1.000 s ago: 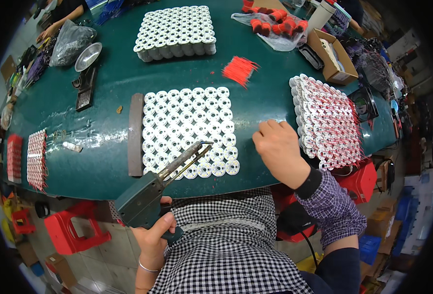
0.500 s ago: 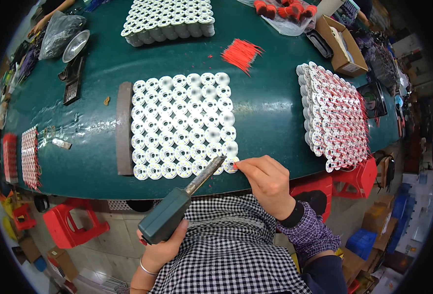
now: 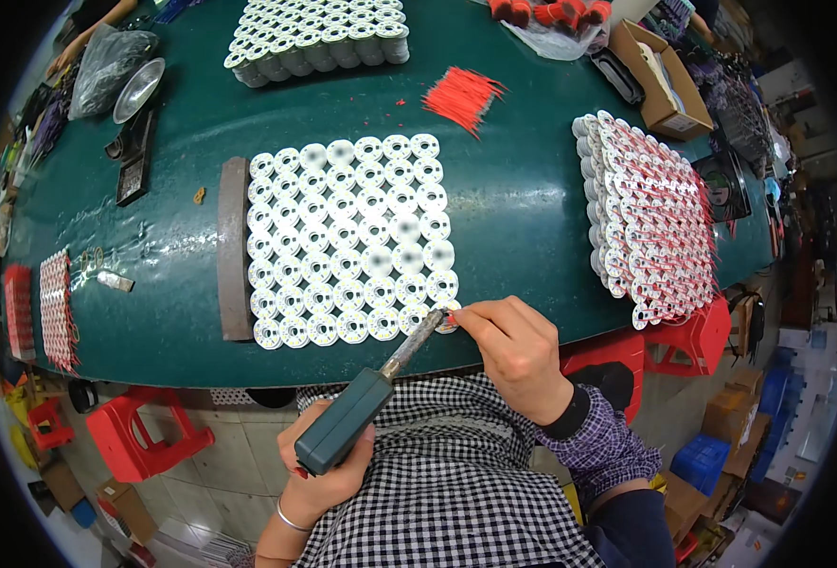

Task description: The person assembles LED panels by connecting wiring and LED chips with a soldering iron.

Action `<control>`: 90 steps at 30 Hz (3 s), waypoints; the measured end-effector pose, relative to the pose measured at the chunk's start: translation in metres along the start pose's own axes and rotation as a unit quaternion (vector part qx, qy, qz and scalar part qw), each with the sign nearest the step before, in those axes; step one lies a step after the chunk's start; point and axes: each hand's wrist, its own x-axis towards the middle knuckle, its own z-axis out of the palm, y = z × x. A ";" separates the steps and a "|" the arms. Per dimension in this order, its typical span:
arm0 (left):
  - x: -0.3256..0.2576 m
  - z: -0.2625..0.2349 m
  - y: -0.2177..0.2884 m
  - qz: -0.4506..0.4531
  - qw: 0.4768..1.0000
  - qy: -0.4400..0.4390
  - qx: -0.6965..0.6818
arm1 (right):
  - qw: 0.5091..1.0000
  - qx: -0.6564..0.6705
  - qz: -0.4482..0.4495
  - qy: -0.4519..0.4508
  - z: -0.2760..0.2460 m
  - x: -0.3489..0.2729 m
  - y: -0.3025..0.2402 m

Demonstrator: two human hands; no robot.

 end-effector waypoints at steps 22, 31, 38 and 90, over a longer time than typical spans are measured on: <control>-0.026 -0.006 -0.015 -0.052 0.998 0.029 0.013 | 1.000 -0.003 0.020 0.017 -0.001 0.001 -0.005; -0.026 -0.005 -0.016 -0.039 0.999 0.016 0.007 | 0.998 -0.007 -0.035 0.050 -0.001 0.000 -0.007; -0.013 -0.009 -0.002 -0.014 1.000 0.001 0.027 | 1.000 0.010 -0.015 0.007 0.004 -0.003 -0.005; 0.005 -0.002 -0.009 -0.040 0.999 0.003 -0.001 | 1.000 0.014 0.017 0.017 0.012 0.021 0.007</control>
